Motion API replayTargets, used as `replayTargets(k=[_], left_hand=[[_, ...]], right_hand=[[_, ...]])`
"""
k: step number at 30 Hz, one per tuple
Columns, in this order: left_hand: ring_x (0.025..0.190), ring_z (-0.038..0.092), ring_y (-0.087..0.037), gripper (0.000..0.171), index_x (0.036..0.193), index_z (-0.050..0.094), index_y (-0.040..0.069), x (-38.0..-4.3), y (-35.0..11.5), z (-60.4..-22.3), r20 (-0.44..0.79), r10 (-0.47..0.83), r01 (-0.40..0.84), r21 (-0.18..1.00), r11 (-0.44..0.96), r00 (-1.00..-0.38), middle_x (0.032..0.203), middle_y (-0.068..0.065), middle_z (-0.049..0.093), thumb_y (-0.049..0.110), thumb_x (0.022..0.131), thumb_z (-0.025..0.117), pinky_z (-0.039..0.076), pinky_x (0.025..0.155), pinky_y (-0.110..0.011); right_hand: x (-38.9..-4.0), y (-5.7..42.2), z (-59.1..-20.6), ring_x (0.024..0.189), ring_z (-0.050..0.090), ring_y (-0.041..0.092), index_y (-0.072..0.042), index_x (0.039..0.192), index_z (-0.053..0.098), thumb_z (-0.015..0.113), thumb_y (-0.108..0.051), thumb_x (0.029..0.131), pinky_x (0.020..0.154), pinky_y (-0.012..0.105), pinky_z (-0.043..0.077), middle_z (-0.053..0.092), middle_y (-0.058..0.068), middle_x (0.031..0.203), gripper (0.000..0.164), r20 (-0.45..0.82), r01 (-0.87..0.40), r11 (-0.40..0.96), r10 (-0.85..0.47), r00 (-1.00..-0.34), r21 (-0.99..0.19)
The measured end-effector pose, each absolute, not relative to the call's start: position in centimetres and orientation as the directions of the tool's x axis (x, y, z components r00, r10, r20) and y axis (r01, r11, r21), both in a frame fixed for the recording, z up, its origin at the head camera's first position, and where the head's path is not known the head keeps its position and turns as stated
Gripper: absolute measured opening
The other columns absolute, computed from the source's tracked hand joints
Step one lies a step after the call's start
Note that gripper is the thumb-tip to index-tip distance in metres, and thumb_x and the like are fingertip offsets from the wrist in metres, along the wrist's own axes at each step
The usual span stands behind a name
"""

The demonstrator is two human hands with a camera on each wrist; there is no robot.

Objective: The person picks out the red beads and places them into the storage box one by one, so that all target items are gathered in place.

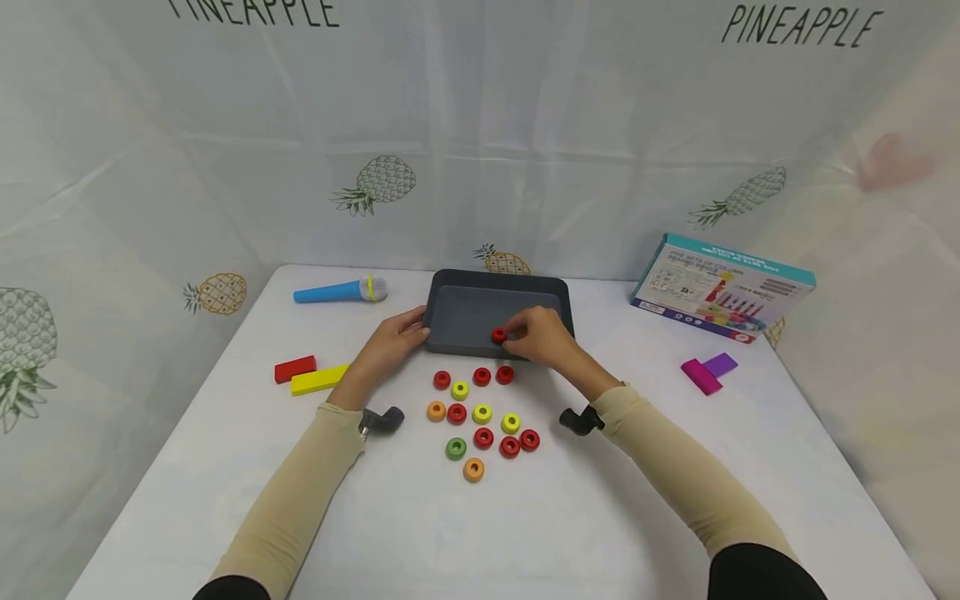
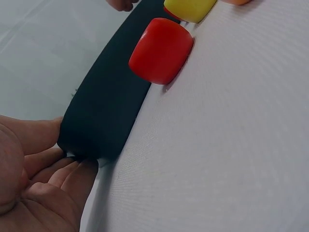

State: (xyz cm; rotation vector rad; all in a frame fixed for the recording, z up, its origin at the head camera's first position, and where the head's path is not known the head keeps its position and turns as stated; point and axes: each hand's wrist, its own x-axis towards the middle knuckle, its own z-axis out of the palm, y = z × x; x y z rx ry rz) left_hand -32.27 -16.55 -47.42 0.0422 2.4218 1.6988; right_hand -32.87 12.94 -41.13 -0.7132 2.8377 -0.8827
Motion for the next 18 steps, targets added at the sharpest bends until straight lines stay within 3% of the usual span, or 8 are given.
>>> replayTargets(k=[18], left_hand=[[0.147,0.042,-0.016,0.06,0.158,0.036,0.02,-32.2,-16.6,-47.5,-0.129,0.132,-0.081,0.944,0.321,-0.983,0.163,0.0,0.039,0.024,0.103,0.06,0.038,0.121,-0.036]], right_hand=[[-30.5,13.0,-41.5,0.097,0.074,0.025,-0.004,0.105,0.078,0.082,-0.009,0.083,0.086,0.039,0.063,0.075,0.014,0.11,0.023,0.078,-0.437,0.695,-0.484,-0.872,-0.572]])
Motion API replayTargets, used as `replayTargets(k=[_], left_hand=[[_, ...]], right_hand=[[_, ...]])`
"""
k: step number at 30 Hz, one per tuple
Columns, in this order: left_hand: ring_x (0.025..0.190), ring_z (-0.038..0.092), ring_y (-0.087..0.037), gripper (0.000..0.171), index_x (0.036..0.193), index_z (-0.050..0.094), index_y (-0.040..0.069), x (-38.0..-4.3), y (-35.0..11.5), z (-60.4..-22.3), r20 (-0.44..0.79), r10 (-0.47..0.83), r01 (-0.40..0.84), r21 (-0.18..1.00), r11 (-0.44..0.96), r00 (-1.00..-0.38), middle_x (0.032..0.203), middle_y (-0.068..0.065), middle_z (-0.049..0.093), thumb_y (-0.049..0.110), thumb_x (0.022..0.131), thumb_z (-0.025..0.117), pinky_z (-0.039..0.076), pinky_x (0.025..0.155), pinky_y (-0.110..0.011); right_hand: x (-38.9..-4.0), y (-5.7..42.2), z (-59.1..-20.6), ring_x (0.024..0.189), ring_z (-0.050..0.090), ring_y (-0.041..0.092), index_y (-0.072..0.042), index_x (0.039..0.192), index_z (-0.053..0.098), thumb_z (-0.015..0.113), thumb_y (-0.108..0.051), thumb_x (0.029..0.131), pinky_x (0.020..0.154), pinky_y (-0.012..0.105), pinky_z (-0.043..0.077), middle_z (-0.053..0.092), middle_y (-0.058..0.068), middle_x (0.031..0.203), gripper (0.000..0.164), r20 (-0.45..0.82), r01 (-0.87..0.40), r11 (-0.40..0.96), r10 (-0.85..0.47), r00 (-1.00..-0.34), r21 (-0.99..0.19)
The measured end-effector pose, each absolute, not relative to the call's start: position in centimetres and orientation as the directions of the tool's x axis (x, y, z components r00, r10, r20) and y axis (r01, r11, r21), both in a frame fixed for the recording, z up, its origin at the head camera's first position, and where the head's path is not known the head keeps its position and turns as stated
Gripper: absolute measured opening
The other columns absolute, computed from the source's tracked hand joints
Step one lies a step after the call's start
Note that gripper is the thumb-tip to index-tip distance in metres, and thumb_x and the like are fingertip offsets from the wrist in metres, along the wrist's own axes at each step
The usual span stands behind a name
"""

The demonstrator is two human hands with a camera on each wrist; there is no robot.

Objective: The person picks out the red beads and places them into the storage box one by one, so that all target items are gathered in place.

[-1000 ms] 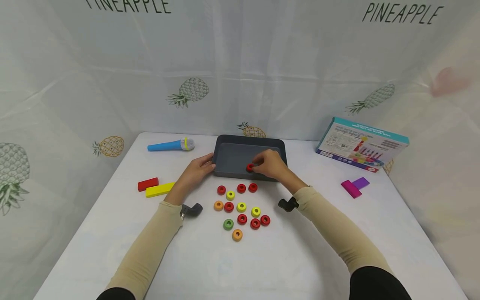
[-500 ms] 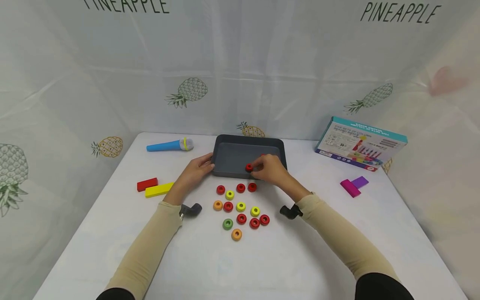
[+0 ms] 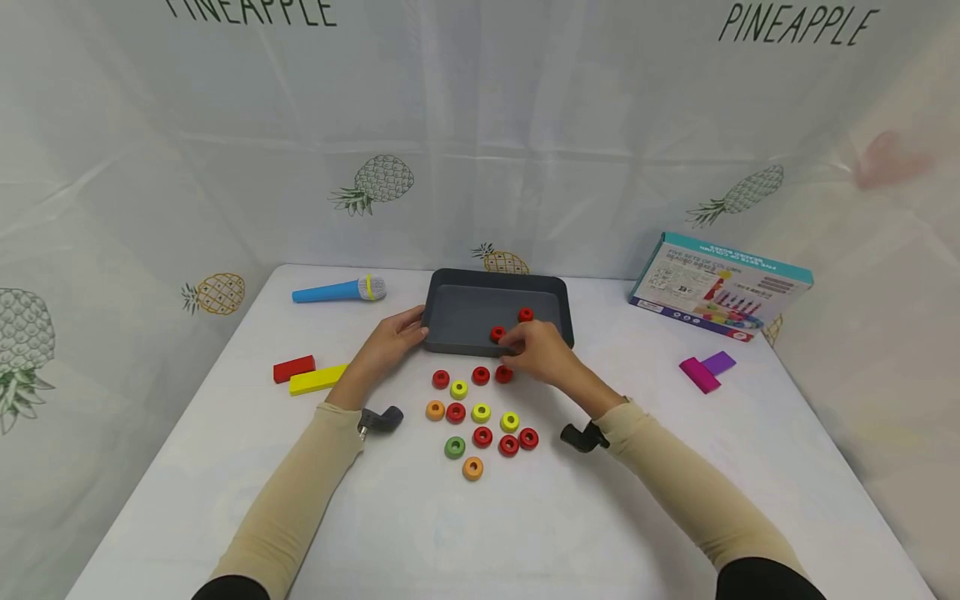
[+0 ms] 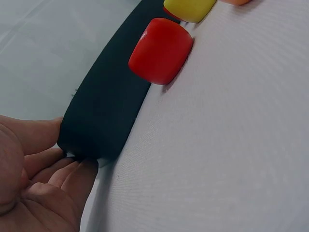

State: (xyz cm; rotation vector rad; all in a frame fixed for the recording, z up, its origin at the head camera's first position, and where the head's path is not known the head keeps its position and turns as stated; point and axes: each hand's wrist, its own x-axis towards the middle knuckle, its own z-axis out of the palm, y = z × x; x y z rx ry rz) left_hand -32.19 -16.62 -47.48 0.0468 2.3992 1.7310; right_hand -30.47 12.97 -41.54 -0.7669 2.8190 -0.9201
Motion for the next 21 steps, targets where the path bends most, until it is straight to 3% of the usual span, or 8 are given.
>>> replayTargets(k=[21], left_hand=[[0.146,0.044,-0.016,0.06,0.158,0.037,0.026,-32.3,-16.7,-47.5,-0.145,0.13,-0.092,0.932,0.35,-0.981,0.16,-0.001,0.044,0.028,0.103,0.061,0.034,0.124,-0.039]], right_hand=[[-29.2,13.1,-42.9,0.095,0.069,0.021,-0.003,0.103,0.079,0.083,-0.01,0.081,0.082,0.038,0.062,0.077,0.009,0.103,0.024,0.072,-0.442,0.725,-0.48,-0.874,-0.529]])
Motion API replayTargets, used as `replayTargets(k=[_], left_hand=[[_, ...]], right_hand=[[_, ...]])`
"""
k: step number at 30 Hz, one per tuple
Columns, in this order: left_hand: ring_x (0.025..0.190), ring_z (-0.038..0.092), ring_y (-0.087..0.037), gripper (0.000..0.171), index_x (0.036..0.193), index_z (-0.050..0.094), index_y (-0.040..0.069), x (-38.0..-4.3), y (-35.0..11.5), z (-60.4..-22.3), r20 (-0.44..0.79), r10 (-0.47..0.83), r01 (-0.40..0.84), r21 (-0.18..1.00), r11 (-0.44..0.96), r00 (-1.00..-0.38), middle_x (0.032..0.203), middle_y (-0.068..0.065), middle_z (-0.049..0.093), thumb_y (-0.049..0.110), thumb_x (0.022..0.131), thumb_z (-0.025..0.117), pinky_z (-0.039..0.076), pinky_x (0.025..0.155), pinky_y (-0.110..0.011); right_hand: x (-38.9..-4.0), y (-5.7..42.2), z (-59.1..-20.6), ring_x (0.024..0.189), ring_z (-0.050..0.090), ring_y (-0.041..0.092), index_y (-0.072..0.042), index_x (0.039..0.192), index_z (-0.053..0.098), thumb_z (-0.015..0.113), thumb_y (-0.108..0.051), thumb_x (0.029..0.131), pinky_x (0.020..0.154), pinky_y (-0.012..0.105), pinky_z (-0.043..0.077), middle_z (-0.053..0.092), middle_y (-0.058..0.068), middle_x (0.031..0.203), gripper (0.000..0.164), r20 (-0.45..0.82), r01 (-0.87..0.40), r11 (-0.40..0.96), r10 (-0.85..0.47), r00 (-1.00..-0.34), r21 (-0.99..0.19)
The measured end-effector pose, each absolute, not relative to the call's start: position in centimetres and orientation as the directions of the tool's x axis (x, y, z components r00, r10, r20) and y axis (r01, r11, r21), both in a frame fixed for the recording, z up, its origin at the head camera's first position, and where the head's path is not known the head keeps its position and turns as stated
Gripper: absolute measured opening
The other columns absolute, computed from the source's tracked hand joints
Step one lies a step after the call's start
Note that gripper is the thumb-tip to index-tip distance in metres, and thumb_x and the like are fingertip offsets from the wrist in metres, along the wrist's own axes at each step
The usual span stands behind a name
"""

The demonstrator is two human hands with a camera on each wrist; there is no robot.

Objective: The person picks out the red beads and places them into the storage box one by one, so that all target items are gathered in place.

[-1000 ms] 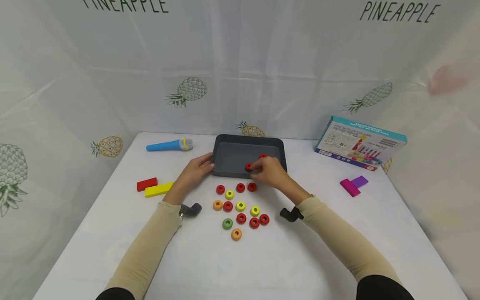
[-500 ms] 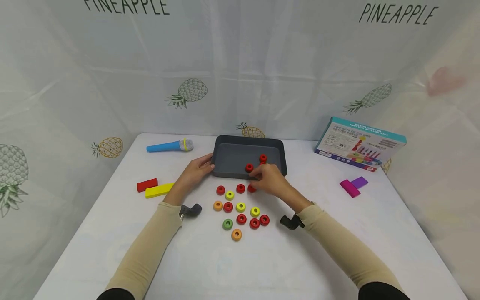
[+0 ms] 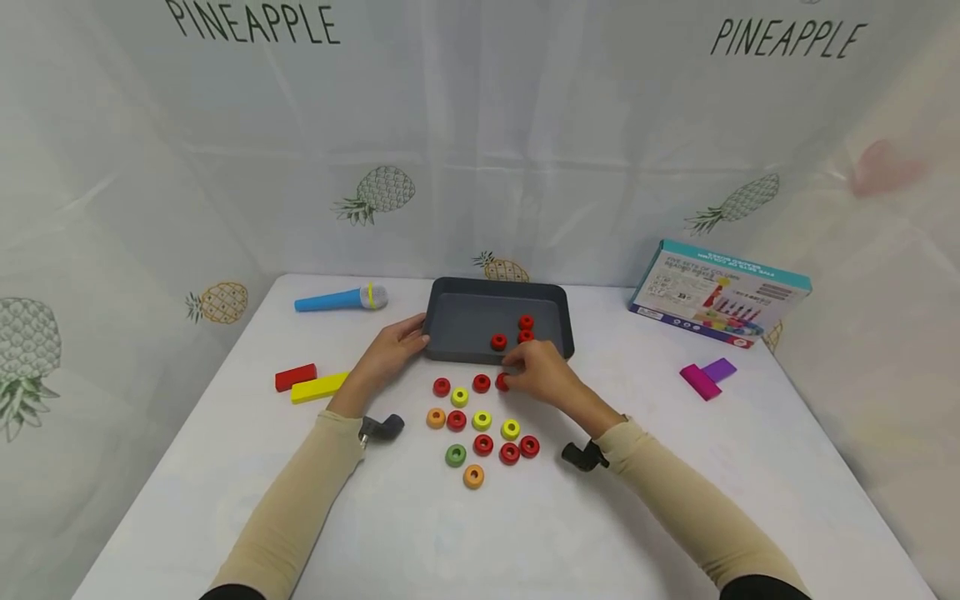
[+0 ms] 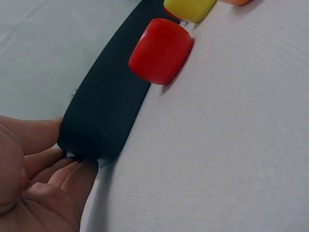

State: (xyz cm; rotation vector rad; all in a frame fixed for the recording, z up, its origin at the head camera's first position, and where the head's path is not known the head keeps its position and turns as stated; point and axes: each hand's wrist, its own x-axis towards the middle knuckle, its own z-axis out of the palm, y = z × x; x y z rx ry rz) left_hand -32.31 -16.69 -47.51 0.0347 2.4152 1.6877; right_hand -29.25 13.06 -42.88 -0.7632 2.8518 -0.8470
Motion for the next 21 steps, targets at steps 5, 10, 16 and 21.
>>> replayTargets(k=[5,10,16,21], left_hand=[[0.146,0.044,-0.017,0.06,0.158,0.037,0.026,-32.29,-16.78,-47.89,-0.148,0.125,-0.097,0.934,0.344,-0.981,0.161,0.0,0.043,0.028,0.102,0.061,0.035,0.123,-0.038],[0.146,0.044,-0.016,0.06,0.158,0.037,0.025,-32.19,-16.81,-47.91,-0.132,0.131,-0.08,0.937,0.341,-0.983,0.161,0.0,0.042,0.027,0.103,0.06,0.036,0.122,-0.038],[0.146,0.044,-0.016,0.06,0.158,0.038,0.025,-32.25,-16.84,-47.84,-0.129,0.128,-0.078,0.934,0.348,-0.983,0.161,0.0,0.042,0.026,0.103,0.06,0.036,0.122,-0.037],[0.147,0.043,-0.016,0.06,0.158,0.037,0.024,-32.33,-16.82,-47.78,-0.132,0.135,-0.08,0.938,0.338,-0.982,0.161,-0.001,0.041,0.026,0.103,0.06,0.036,0.122,-0.037]], right_hand=[[-28.99,12.92,-43.14,0.093,0.07,0.02,-0.001,0.104,0.078,0.083,-0.009,0.081,0.081,0.037,0.062,0.078,0.009,0.101,0.024,0.073,-0.452,0.726,-0.489,-0.869,-0.518],[-28.83,12.71,-43.28,0.092,0.07,0.02,0.0,0.103,0.078,0.083,-0.009,0.081,0.081,0.037,0.063,0.077,0.009,0.1,0.024,0.085,-0.461,0.724,-0.491,-0.867,-0.514],[-28.92,12.61,-43.74,0.086,0.068,0.016,0.0,0.102,0.078,0.085,-0.011,0.08,0.077,0.033,0.061,0.077,0.009,0.098,0.025,0.103,-0.477,0.717,-0.499,-0.86,-0.508],[-28.72,12.46,-43.89,0.083,0.065,0.015,-0.001,0.103,0.079,0.085,-0.012,0.08,0.074,0.029,0.059,0.077,0.008,0.096,0.026,0.092,-0.473,0.714,-0.503,-0.859,-0.516]])
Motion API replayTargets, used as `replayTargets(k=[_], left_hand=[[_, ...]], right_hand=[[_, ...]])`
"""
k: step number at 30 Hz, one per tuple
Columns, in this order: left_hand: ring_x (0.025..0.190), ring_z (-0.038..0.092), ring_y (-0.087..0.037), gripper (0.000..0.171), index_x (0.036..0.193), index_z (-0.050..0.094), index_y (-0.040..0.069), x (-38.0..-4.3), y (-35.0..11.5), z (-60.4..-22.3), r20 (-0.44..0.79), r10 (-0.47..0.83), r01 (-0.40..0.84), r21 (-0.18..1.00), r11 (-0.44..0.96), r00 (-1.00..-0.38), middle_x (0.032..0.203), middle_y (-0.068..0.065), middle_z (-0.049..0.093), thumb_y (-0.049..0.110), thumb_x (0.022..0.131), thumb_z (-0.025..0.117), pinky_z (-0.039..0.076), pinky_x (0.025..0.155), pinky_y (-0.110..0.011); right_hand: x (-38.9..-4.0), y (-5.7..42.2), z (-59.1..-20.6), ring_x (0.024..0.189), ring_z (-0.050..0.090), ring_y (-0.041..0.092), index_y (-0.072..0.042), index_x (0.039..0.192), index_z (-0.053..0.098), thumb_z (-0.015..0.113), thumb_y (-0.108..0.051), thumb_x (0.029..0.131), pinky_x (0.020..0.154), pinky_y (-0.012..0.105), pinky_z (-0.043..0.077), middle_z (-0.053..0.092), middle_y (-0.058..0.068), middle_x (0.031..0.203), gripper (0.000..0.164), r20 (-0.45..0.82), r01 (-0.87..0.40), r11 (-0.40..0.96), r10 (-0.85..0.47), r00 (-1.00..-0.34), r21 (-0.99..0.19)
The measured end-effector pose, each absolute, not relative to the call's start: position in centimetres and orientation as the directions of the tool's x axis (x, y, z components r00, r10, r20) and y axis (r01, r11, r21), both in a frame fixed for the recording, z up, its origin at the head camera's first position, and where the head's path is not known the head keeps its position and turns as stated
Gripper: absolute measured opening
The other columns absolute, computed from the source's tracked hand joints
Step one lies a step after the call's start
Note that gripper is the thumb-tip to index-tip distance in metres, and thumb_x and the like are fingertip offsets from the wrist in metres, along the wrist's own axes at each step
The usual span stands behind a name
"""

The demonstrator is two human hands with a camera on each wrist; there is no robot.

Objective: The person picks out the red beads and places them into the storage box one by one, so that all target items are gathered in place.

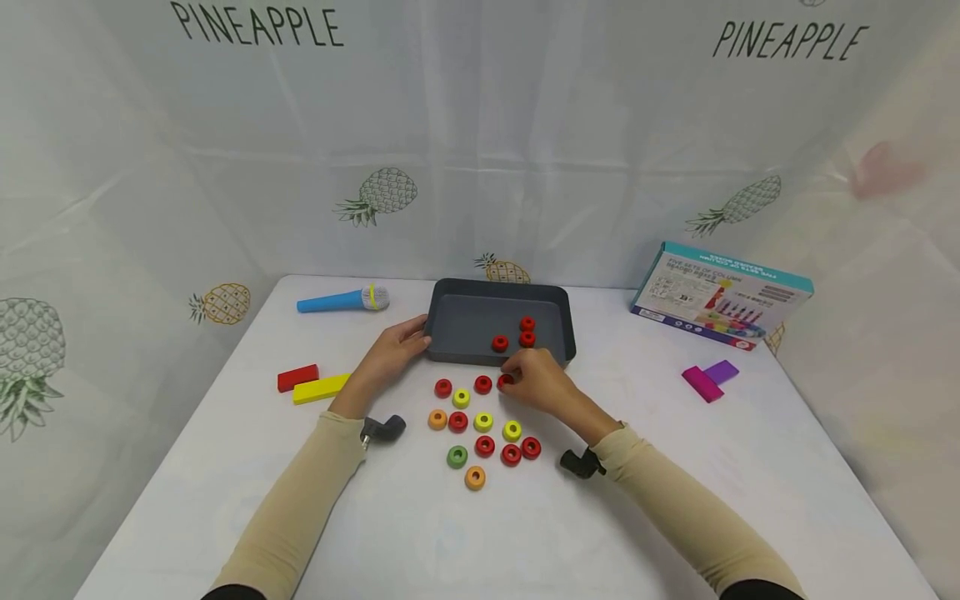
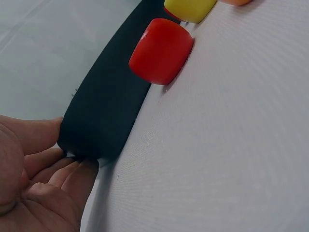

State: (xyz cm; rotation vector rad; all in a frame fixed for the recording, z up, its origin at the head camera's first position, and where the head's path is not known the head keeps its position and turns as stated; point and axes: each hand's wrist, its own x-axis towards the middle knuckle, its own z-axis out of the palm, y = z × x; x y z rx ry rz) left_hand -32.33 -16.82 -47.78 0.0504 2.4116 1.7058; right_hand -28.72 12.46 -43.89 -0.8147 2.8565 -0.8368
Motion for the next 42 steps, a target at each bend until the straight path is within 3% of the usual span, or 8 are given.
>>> replayTargets(k=[22,42], left_hand=[[0.144,0.046,-0.016,0.06,0.157,0.038,0.025,-32.4,-16.8,-47.9,-0.129,0.135,-0.077,0.939,0.334,-0.983,0.16,-0.001,0.044,0.025,0.102,0.062,0.037,0.122,-0.036],[0.146,0.045,-0.016,0.061,0.158,0.037,0.022,-32.3,-16.7,-47.6,-0.132,0.139,-0.082,0.944,0.32,-0.981,0.161,-0.002,0.041,0.023,0.103,0.061,0.038,0.121,-0.036]], right_hand=[[-28.6,12.6,-43.7,0.081,0.066,0.017,-0.001,0.1,0.079,0.083,-0.004,0.078,0.071,0.026,0.057,0.076,0.007,0.093,0.022,0.096,-0.51,0.699,-0.541,-0.836,-0.501],[-28.8,12.6,-42.9,0.084,0.067,0.017,-0.003,0.099,0.08,0.085,-0.007,0.079,0.075,0.033,0.062,0.077,0.006,0.095,0.021,0.11,-0.532,0.653,-0.572,-0.813,-0.54]])
